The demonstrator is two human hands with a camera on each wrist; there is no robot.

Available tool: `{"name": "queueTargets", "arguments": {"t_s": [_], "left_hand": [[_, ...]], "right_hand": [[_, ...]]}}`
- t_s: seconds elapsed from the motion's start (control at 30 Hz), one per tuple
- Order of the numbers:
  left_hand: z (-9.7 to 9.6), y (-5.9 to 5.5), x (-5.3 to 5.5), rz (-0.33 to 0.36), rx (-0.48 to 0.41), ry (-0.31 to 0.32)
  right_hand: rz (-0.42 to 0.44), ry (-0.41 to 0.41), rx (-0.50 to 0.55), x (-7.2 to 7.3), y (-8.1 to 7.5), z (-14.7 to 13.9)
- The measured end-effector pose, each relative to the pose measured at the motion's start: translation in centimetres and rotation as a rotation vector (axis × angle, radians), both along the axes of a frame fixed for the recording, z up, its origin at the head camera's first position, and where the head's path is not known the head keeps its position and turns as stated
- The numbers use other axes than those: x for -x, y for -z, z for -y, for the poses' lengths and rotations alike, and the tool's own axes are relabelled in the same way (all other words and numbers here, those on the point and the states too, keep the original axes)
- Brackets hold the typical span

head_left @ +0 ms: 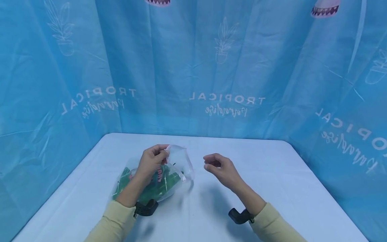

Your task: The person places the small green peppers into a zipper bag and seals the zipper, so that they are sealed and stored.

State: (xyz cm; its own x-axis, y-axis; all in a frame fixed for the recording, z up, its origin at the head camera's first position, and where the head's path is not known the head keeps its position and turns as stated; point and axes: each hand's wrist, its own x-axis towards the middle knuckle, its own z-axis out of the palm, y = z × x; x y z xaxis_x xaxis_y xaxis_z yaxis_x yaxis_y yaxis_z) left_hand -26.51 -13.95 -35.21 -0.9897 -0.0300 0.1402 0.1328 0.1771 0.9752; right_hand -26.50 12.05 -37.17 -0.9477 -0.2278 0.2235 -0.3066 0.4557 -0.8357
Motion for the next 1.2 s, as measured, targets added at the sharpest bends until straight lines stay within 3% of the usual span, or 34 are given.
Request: {"name": "queueTargets", "arguments": {"t_s": [0.27, 0.73, 1.2], "left_hand": [[-1.2, 0.5, 0.3, -0.023, 0.085, 0.004], [-3.2, 2.0, 0.4, 0.017, 0.233, 0.016], [-4.1, 3.5, 0.3, 0.01, 0.305, 0.029]], "right_hand": [[0.013, 0.007, 0.011, -0.2, 0.7, -0.5], [0.055, 0.005, 0.002, -0.9, 2.0, -1.2], [0.095, -0.013, 0.017, -1.6, 2.8, -1.2]]}}
